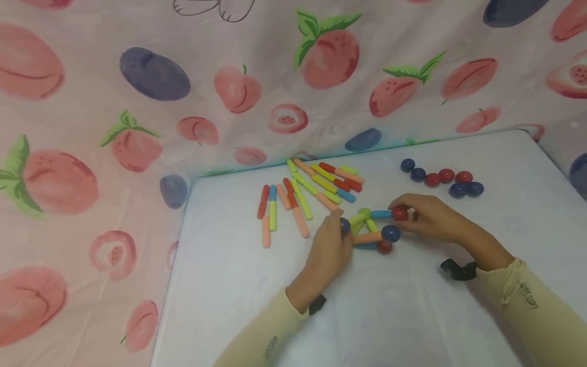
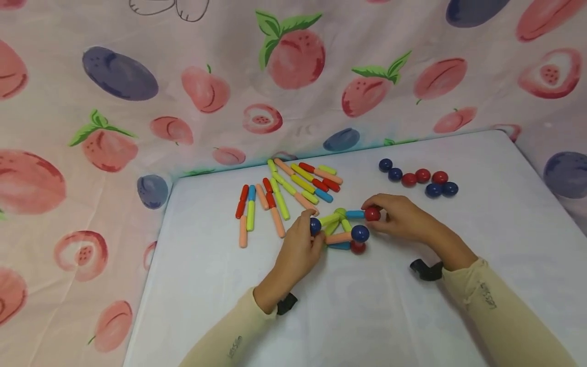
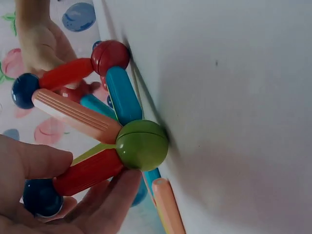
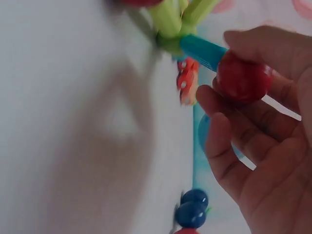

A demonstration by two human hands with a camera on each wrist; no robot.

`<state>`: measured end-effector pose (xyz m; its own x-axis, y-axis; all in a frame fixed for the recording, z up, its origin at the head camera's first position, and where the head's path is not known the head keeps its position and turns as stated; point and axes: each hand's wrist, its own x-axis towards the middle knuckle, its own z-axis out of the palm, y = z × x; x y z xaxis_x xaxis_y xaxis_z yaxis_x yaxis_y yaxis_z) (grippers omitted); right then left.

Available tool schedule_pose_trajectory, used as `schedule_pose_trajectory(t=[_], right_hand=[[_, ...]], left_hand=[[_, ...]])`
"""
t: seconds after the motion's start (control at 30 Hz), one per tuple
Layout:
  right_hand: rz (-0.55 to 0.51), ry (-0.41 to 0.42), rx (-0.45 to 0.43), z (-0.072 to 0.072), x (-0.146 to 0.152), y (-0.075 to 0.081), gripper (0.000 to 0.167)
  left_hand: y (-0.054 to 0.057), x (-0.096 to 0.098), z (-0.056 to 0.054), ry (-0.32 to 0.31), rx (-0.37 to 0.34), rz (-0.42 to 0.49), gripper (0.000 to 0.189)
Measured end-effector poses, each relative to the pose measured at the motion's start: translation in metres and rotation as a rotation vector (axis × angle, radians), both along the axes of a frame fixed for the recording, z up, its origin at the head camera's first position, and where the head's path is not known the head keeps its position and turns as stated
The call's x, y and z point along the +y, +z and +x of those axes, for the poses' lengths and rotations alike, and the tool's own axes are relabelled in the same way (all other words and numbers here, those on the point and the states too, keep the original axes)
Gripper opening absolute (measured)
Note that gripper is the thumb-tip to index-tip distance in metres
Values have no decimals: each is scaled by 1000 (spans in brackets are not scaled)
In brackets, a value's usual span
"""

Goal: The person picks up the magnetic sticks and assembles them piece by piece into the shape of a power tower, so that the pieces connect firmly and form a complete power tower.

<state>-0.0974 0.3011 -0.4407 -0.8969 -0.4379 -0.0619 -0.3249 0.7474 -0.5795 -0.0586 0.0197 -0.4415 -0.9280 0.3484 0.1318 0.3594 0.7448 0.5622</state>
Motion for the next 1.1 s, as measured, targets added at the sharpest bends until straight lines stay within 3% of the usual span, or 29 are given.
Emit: schedule_pose_trajectory(t=[0.23,0.33,0.43,0.57,0.67,0.83,1.0,1.1], right_hand=[[-58,17,49,9,-12,8,45],[-99,0,62,6,-14,6,46],[-160,-54,29,-4,-16,1,45],[-247,-83,-29,-17,-19,-7,41],[-284,-72,-71,-19,-21,-9,39],[-256,-95,-81,-3,-25,-8,37],[-196,-94,18,19,-25,-4,40],[-217,-135,90,21,-22,-1,38]], left_hand=[[0,-3,-14,-67,-81,41,52],[1,-2,-17,-123,-108,3,51],[1,1,-17,-165,-88,-41,50],[-1,6,-14,-145,-59,-77,56],[0,8,-12,-123,-41,-130,62],[4,8,-16,-141,-77,-148,67],[4,7,-28,-163,-106,-125,70],[4,9,-32,-163,-107,-94,71]])
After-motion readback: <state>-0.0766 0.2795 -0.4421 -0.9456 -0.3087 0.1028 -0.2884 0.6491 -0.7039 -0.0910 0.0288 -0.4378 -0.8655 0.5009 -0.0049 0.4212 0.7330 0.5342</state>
